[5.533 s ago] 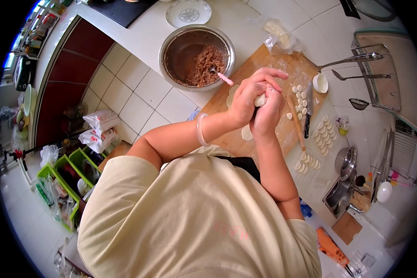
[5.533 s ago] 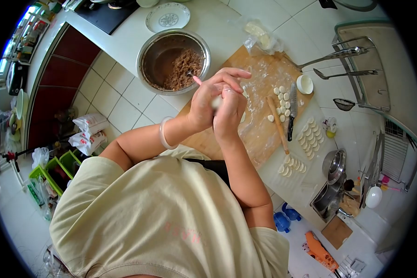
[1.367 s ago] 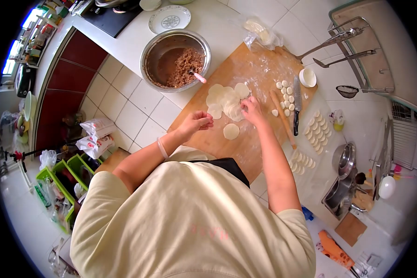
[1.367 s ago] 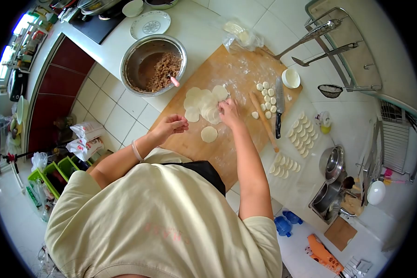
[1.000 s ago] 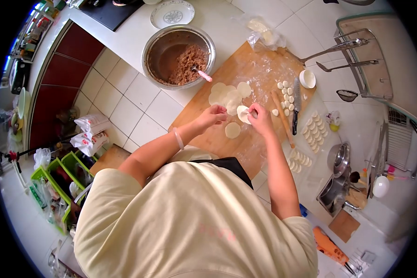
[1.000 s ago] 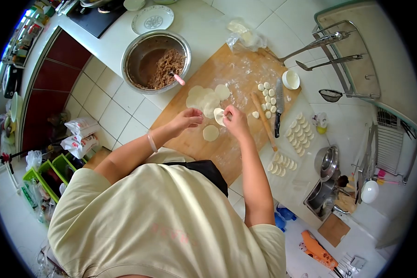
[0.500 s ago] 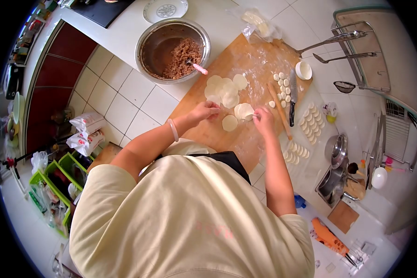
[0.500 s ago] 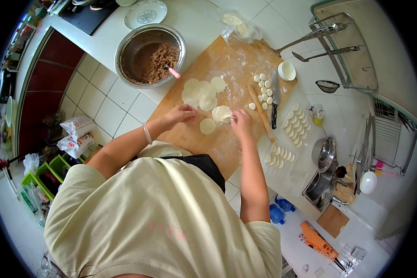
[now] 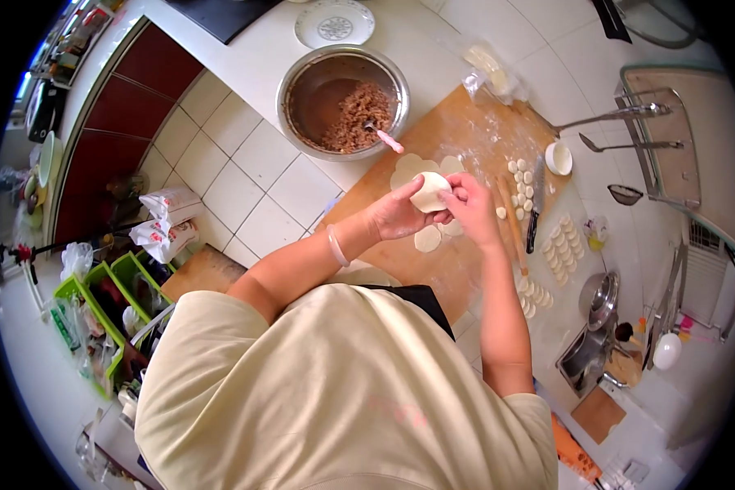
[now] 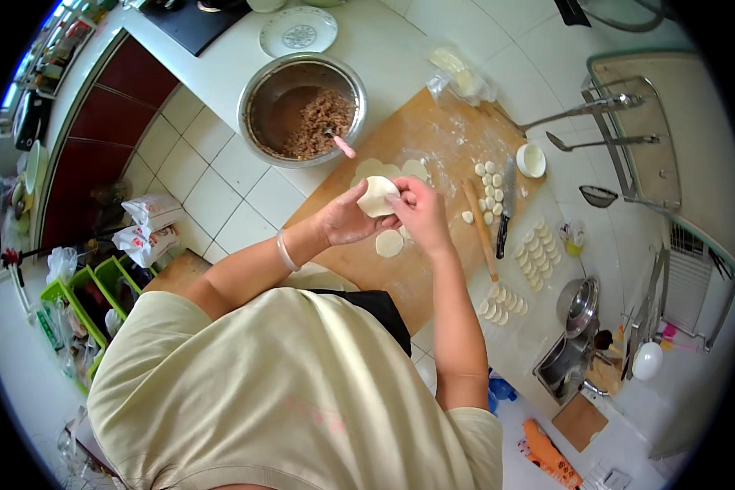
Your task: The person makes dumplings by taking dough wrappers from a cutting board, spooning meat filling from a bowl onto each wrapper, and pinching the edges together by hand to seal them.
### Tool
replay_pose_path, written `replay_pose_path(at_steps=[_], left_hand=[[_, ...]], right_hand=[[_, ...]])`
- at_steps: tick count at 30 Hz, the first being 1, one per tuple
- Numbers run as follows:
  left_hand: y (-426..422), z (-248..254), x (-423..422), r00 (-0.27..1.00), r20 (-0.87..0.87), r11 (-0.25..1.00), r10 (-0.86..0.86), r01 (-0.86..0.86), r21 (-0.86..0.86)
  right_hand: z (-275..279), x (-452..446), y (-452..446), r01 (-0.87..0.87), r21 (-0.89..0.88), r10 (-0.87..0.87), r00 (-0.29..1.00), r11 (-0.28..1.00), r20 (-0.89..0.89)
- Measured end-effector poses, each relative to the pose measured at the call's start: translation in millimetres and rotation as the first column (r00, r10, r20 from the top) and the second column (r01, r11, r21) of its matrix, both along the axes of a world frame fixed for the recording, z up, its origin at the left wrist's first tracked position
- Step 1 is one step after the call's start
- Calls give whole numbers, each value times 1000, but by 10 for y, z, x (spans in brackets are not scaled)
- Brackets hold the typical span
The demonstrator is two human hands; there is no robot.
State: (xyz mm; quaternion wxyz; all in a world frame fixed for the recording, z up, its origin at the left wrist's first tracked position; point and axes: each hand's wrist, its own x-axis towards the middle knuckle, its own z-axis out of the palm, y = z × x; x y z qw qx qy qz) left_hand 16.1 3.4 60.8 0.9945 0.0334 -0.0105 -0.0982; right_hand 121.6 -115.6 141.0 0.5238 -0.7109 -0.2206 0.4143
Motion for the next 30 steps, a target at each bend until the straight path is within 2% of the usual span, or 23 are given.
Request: replay_pose_path(at_steps=[1,2,3,4,5,6,8,9,10,12,15,19,21,22,24,25,27,29,30], left_hand=[[94,-5,-16,997,-72,999,12,-10,31],[163,-12,-43,997,-73,999,20,-18,34],[247,54,-76,961,-207,974,186,-153,166],[347,114,-123,880,-313,915,356,-260,309],[498,134,-186,897,-247,902,368,-280,327],[623,143,-216,895,-246,900,372,-284,329],[860,140,-245,781,-212,718,588,-383,581],[1002,108,-245,747,-227,693,624,-395,603],[1143,64,-237,712,-240,666,660,-406,626],[1367,21,-229,672,-264,647,692,-416,639],[1653,53,-250,579,-333,627,744,-434,646],[2012,-64,-400,499,-363,610,787,-539,581],[2116,-107,-464,450,-389,593,804,-558,580],[2151,-120,-481,406,-417,582,813,-573,577],[2219,-215,-510,388,-424,575,818,-578,580],[2257,-280,-536,342,-432,546,835,-615,569],[2344,-363,-582,292,-435,510,852,-654,559],[2411,-410,-638,180,-453,423,873,-741,522],[2439,-439,-654,174,-452,418,875,-743,523]], right_hand=[[51,-59,130,15,-96,-9,998,995,65],[39,-71,226,7,-94,-1,998,996,64],[18,-49,338,-2,-185,69,933,983,354],[-4,-31,467,18,-272,157,781,962,605],[-50,-25,603,43,-189,96,737,981,669],[-161,-6,733,40,-186,97,737,982,669],[-388,-13,949,-90,-258,272,389,962,880],[-369,-80,1029,-121,-370,387,375,921,842],[-487,-65,1069,-128,-367,388,371,921,844],[-753,-26,1214,-130,-541,551,332,831,766],[-850,107,1266,-108,-551,554,321,828,769],[-447,152,1362,-143,-564,571,381,813,727],[-473,196,1431,-144,-192,240,560,971,793],[-517,222,1506,-146,-190,240,559,971,794],[-663,277,1758,-55,-168,154,737,984,658],[-746,286,1875,-56,-167,154,736,984,659],[-878,279,2115,13,85,-60,808,996,587],[-974,250,2284,31,50,-55,795,998,603],[-964,221,2344,53,12,-49,783,999,620]])
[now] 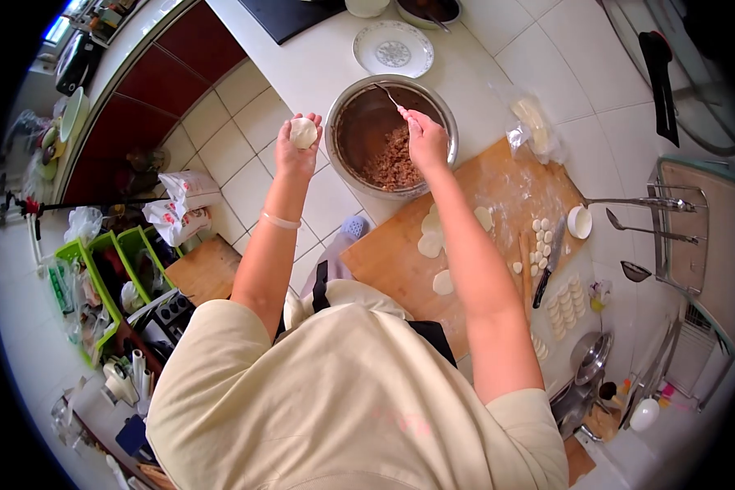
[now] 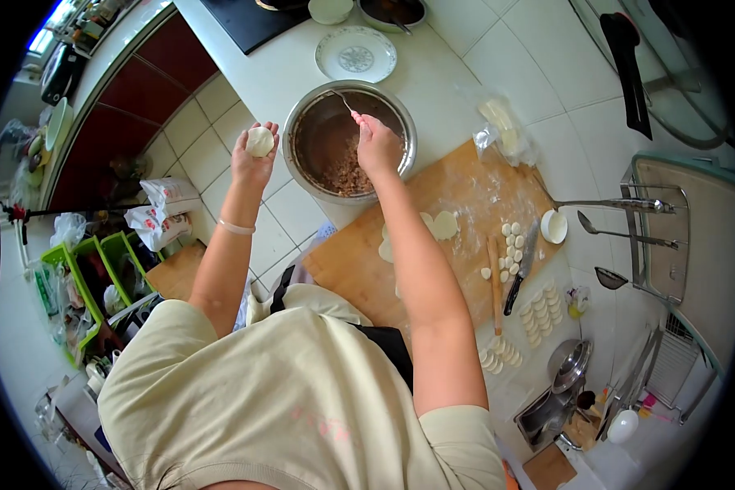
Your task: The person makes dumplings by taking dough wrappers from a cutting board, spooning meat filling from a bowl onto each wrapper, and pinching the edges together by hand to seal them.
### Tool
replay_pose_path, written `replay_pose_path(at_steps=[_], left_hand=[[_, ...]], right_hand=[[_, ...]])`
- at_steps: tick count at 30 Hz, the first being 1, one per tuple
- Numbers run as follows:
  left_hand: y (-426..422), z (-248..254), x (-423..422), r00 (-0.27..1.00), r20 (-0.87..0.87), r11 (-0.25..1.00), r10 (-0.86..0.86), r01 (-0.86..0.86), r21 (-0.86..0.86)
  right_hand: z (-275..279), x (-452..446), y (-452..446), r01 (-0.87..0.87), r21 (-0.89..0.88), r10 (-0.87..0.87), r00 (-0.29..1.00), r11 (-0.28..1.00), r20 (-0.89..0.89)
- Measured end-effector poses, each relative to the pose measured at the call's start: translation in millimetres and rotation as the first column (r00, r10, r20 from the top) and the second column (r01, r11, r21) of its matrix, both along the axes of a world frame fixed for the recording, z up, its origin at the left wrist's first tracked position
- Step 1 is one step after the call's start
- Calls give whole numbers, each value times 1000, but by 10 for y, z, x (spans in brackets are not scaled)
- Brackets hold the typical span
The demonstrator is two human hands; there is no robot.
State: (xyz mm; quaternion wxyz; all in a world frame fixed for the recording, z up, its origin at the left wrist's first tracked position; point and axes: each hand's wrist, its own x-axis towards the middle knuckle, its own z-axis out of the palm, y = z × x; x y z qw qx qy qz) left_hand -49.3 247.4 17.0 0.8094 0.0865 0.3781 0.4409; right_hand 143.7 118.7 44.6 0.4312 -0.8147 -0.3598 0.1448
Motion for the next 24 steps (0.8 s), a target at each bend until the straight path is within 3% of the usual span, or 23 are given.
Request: replay_pose_path(at_steps=[3,8,24], left_hand=[[72,-94,-28,998,7,996,60,-60,-73],[89,-218,19,996,88,987,29,-14,-158],[59,-227,33,999,32,996,-30,33,-83]], right_hand=[[37,-55,73,-41,9,41,999,999,-23],[13,-69,98,-47,-2,47,999,999,-12],[259,-87,-69,-429,-46,415,893,902,-176]])
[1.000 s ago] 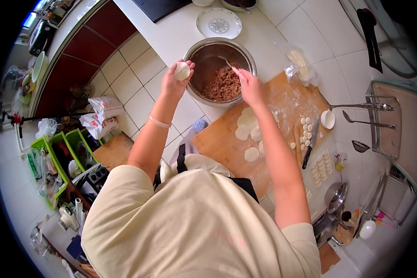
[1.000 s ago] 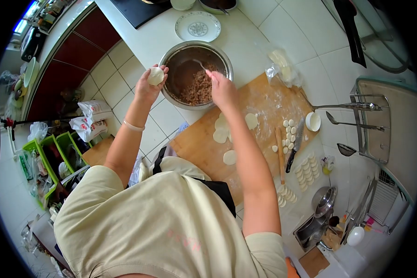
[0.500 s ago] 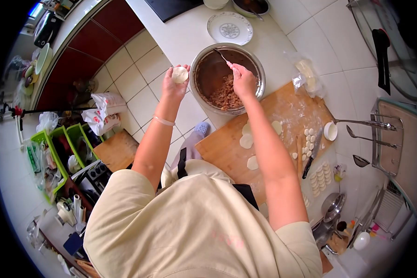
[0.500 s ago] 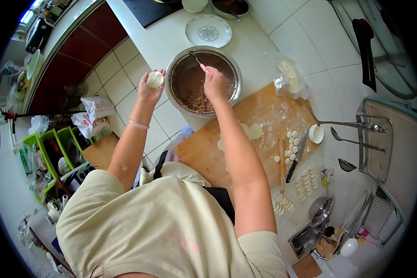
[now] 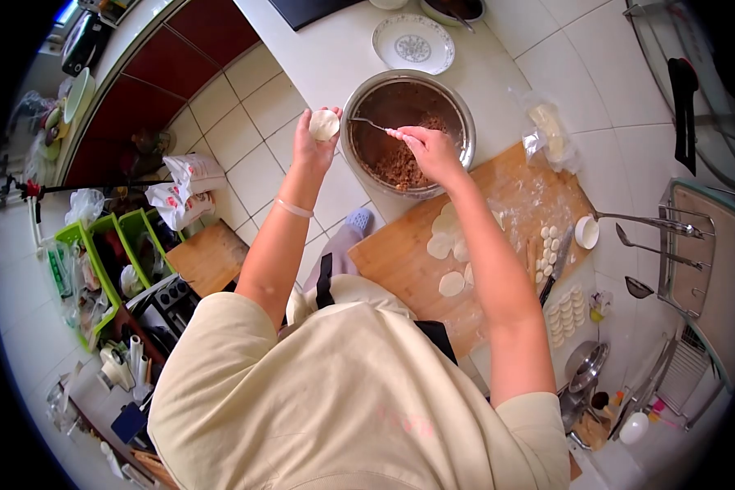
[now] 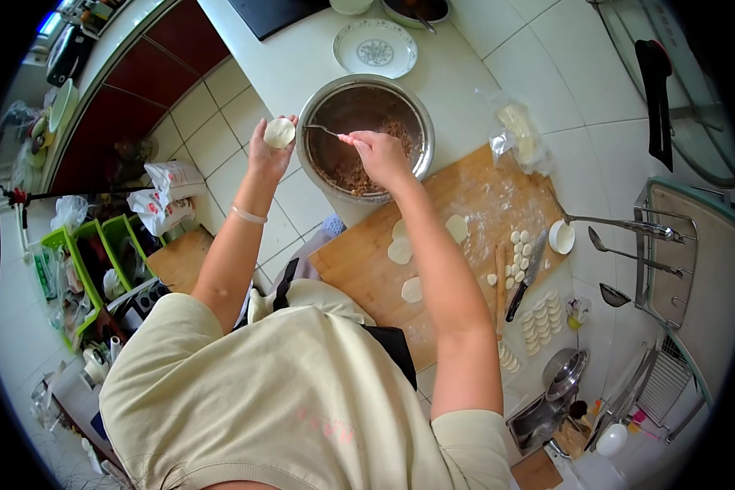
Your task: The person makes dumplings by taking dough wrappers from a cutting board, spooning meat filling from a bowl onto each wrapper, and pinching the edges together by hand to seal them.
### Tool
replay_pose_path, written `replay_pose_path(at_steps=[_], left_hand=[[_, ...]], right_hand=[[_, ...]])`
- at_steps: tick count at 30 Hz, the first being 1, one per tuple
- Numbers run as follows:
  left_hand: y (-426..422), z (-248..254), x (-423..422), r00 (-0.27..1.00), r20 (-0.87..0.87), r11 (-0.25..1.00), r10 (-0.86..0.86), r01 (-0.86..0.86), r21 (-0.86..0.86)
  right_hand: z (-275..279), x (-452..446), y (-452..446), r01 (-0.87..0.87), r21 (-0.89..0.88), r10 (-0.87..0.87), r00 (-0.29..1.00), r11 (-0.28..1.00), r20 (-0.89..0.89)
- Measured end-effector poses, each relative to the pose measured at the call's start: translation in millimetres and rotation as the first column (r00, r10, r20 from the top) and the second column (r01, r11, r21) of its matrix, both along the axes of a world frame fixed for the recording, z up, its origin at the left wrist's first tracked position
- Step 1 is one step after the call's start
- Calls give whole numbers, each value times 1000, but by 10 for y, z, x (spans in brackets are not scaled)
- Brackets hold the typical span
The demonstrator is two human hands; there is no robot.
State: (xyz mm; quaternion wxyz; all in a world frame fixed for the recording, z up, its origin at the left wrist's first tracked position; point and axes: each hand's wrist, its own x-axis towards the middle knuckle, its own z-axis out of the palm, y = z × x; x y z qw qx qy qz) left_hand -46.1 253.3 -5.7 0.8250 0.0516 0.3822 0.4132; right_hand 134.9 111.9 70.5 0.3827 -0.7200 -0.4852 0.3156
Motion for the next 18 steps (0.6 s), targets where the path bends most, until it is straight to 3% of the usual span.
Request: replay_pose_path(at_steps=[12,15,17,18], left_hand=[[11,59,34,999,-29,998,28,-29,-47],[10,97,36,999,-20,998,35,-36,-58],[0,135,44,998,-26,995,54,-56,-81],[-1,133,45,998,-26,995,55,-57,-81]], right_hand=[[220,132,-365,-254,-48,256,966,966,33],[234,293,-540,-310,-176,335,932,934,137],[185,393,-643,-303,-397,398,899,866,184],[208,388,-623,-304,-397,399,898,866,184]])
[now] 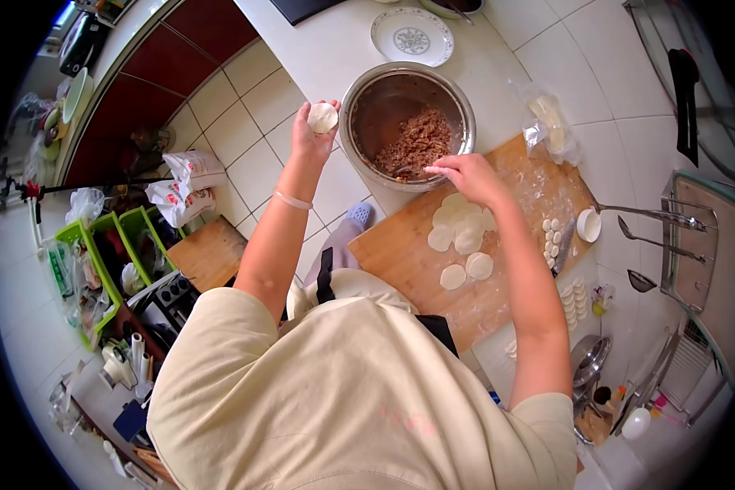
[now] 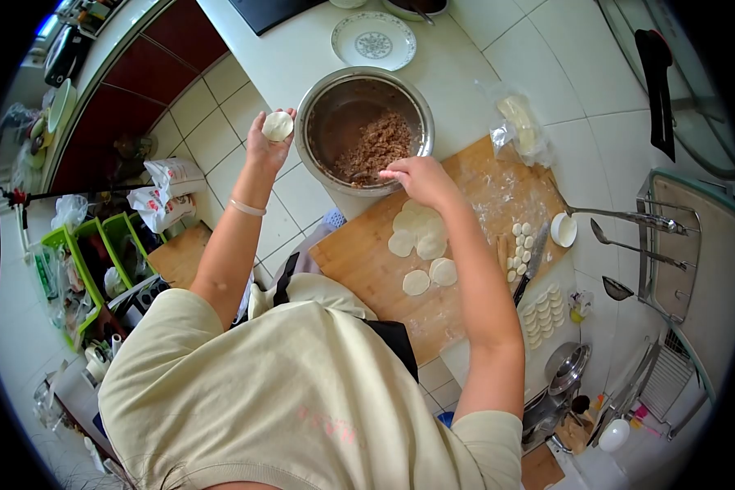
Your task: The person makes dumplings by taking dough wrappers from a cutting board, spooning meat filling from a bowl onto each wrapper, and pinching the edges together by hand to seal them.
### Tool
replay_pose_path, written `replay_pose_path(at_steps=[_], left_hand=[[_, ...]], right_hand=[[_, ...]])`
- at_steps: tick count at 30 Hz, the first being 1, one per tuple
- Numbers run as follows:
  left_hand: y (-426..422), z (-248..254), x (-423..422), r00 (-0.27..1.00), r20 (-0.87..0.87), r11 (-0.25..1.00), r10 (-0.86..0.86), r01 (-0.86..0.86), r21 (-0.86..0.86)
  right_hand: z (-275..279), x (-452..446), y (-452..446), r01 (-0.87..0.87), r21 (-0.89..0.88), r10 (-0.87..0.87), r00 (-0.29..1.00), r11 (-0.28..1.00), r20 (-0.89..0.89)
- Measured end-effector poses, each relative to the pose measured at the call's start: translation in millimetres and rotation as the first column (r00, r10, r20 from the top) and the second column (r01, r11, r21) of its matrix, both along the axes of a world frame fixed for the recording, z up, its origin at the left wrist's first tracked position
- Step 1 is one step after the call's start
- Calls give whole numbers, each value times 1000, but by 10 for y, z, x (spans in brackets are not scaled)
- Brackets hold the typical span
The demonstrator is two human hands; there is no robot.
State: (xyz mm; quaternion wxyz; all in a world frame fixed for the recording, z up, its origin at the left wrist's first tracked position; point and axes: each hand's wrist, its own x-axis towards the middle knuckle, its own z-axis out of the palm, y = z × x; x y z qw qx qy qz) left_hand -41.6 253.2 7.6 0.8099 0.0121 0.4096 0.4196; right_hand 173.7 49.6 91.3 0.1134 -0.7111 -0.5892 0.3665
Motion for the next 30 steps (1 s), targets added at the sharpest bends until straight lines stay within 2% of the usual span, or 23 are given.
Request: replay_pose_path(at_steps=[2,3,5,6,8,12,16,18,22,25,26,28,30], left_hand=[[-3,-3,1,1000,-2,1000,4,-4,7],[0,-25,-2,1000,-2,1000,3,-3,6],[14,-81,-14,1000,6,1000,-8,8,30],[12,-76,-8,1000,6,999,-8,8,32],[17,-52,-1,1000,-23,999,-18,19,26],[33,-77,11,999,-31,999,-16,18,38],[34,-124,0,998,-37,998,-42,44,41],[30,-106,9,997,-52,997,-56,59,55],[19,-86,19,996,-73,997,-46,50,62],[31,-151,33,997,-70,997,-32,36,65],[38,-183,39,998,-62,998,-20,24,63],[44,-193,56,998,-65,998,-10,13,54],[48,-186,55,998,-68,999,-1,4,46]], right_hand=[[31,-20,64,168,134,-165,986,977,-38],[-43,-64,133,169,133,-166,985,976,-38],[-286,-179,355,353,426,-312,936,833,-165],[-342,-193,460,352,428,-311,936,832,-165],[-422,-185,666,459,423,-426,888,781,-175],[-617,-63,831,494,428,-460,868,757,-187],[-654,18,853,472,378,-389,879,796,-278],[-633,20,862,407,362,-310,903,838,-297],[-500,-26,821,338,295,-270,930,894,-248],[-361,-31,698,115,231,-58,969,966,-241],[-314,-20,636,118,229,-62,969,966,-239],[-175,15,510,-113,131,116,993,985,-21],[-96,76,470,-158,73,158,987,985,6]])
